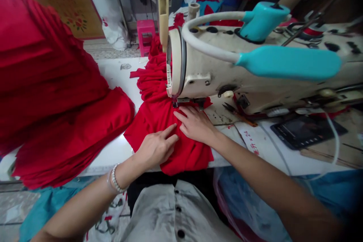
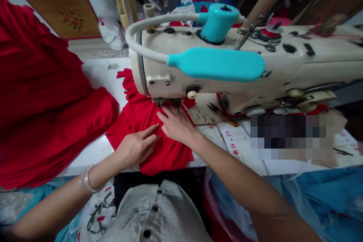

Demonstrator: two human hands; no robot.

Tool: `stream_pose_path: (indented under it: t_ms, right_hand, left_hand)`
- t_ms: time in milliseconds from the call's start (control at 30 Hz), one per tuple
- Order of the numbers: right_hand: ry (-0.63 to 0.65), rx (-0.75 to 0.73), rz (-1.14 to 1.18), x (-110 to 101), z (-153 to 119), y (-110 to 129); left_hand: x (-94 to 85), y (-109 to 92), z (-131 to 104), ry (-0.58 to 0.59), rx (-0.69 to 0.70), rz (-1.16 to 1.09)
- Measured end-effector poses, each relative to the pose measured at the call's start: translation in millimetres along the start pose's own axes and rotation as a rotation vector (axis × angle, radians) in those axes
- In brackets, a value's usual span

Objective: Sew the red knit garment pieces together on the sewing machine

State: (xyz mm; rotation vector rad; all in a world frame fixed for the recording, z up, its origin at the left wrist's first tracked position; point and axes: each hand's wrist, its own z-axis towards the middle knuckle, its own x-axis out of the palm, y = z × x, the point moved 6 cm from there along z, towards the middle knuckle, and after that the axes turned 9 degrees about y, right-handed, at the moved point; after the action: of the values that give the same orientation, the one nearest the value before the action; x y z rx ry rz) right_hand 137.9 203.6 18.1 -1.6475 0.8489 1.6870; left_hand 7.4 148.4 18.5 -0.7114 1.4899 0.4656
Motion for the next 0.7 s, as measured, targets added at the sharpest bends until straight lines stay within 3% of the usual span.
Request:
stream_pose_path:
  t_ms: [200,367,500,700]
  right_hand:
    - [-0.046,-0.021,0.023,0,6,-10]
    - [-0.218,-0.068,0.220,-8,-31,7]
    - [-0.217,-0.093,0.229,-8,-57,27]
    - [-0.239,-0.064,0.154,-3,-45,24]
  left_hand:
    - [-5.9,12,18,0.014,-0.021,0.038]
    - [-8.5,28,29,-0.042,-0.023,0.056]
    - [-9.6,39,36,-0.065,0.027,0.065]
    - [-12.8,57,50,-0.053,-0.003,0.113]
